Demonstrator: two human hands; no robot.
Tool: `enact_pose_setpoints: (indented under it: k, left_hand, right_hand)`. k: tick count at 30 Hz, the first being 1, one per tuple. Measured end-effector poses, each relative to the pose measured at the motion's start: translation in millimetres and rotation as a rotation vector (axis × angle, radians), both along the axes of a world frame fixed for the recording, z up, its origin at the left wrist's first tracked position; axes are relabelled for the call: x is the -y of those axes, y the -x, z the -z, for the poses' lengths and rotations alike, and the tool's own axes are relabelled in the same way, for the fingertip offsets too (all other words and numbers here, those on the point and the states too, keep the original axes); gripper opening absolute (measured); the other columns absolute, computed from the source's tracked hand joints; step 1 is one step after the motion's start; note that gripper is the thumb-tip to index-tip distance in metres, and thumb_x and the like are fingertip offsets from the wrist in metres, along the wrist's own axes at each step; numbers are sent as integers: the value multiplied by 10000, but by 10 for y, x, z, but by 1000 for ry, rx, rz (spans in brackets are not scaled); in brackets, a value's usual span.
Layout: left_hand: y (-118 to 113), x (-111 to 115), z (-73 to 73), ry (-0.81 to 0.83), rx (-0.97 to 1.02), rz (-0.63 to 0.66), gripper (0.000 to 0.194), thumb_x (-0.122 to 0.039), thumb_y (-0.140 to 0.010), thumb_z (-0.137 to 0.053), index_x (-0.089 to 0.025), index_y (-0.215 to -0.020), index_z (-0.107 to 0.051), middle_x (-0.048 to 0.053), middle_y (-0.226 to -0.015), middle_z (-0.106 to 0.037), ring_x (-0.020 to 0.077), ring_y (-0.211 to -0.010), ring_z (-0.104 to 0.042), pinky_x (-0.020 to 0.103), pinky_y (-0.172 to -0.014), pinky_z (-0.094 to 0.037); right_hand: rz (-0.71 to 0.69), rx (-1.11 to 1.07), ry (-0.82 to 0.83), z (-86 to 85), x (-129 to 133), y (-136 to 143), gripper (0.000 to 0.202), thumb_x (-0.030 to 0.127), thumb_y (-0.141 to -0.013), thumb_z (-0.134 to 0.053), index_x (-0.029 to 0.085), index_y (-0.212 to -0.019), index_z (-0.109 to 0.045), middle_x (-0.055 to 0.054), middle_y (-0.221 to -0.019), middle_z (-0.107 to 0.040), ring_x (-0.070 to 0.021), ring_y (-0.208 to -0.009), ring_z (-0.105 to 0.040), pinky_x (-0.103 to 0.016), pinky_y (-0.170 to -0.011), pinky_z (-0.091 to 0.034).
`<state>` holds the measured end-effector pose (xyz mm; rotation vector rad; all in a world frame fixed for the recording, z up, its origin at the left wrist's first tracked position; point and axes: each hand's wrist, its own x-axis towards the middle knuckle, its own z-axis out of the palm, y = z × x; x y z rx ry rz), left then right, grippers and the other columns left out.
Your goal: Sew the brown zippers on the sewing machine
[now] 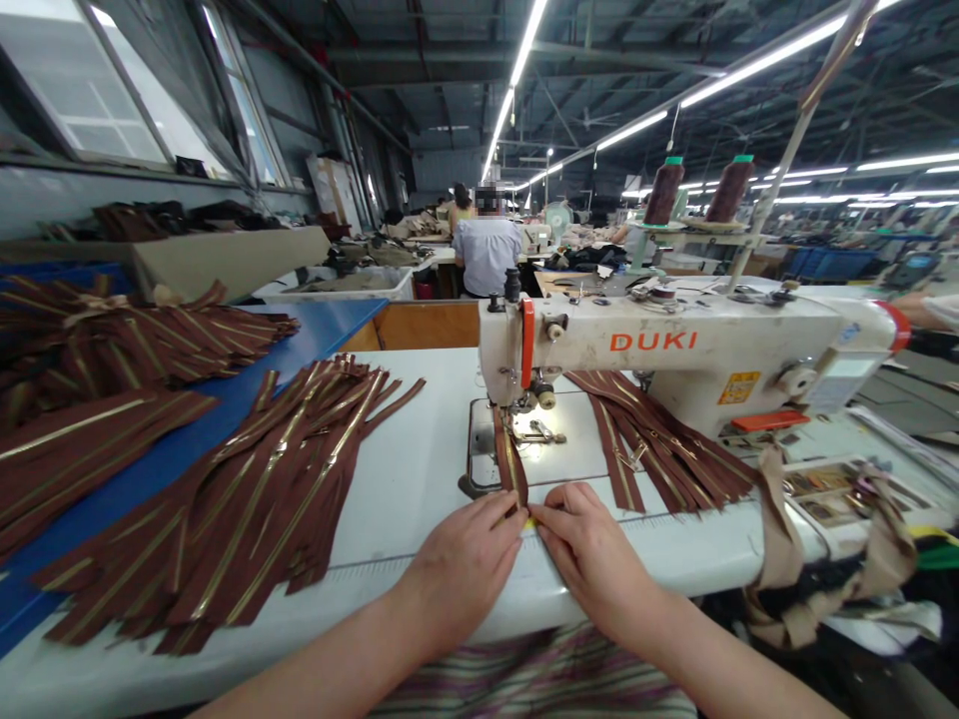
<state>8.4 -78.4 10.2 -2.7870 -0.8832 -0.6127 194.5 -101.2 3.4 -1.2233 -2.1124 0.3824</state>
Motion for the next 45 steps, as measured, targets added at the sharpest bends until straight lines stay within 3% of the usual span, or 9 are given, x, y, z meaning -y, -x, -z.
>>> enact_pose_setpoints:
  k: [9, 15, 19, 24, 31, 35, 40, 45]
  left_hand:
    - [50, -38, -49, 89, 5, 46, 293, -130, -905, -445, -143, -1174, -560, 117, -1185, -601, 239, -1109, -565, 408, -951, -502]
    - [80, -37, -110, 102, 12, 85, 289, -128, -908, -431, -164, -1161, -567, 99, -1211, -596, 222, -1133, -554, 395, -986, -479]
    - [102, -56, -74, 146, 44, 77, 304, -132, -928, -393, -162, -1188, -547, 89, -1236, -592, 199, -1163, -539, 385, -1013, -459]
    - [94, -60, -23, 191, 56, 16, 316, -178, -941, -407, -147, -1235, -517, 102, -1232, -592, 213, -1149, -541, 410, -996, -468]
    - [66, -49, -112, 234, 46, 34, 275, -173, -913, -472, -165, -1171, -567, 92, -1201, -592, 222, -1121, -537, 417, -982, -468]
    - [59, -61, -128, 218, 36, 37, 277, -170, -918, -466, -176, -1175, -570, 84, -1177, -597, 223, -1090, -545, 404, -958, -480]
    - [66, -63, -107, 187, 18, 42, 288, -167, -924, -445, -154, -1181, -572, 102, -1173, -598, 236, -1089, -544, 425, -949, -484]
    - [74, -54, -95, 171, 14, 28, 313, -187, -934, -420, -165, -1214, -556, 109, -1177, -598, 241, -1089, -548, 433, -929, -498]
  right_hand:
    - [-26, 54, 5, -40, -35, -33, 190, 119, -937, -472, 174, -992, -645, -58, -893, -538, -205, -881, -464, -335, -777, -431]
    - [-25, 302, -65, -75, -48, -50, 129, 128, -919, -520, 161, -973, -633, -56, -866, -540, -209, -856, -467, -329, -755, -424]
    - [-38, 406, -114, -93, -44, -49, 118, 118, -902, -550, 169, -987, -615, -50, -876, -545, -208, -846, -465, -327, -739, -411]
    - [-70, 427, -148, -90, -48, -62, 178, 115, -906, -539, 158, -1067, -600, -62, -907, -550, -213, -858, -462, -331, -746, -415]
    - [-178, 320, -102, -130, -58, -193, 229, 131, -936, -472, 178, -1100, -624, -80, -937, -570, -210, -896, -490, -333, -781, -448]
    - [-250, 170, -35, -153, -256, -265, 224, 114, -924, -478, 180, -1002, -678, -66, -906, -602, -187, -885, -531, -298, -789, -458]
    - [-87, 105, -74, -95, -697, -159, 169, 94, -881, -540, 129, -946, -693, -88, -907, -628, -197, -884, -563, -315, -813, -469]
    - [-71, 141, -151, 10, -896, -49, 108, 135, -871, -587, 141, -905, -690, -85, -894, -628, -209, -902, -548, -325, -818, -467]
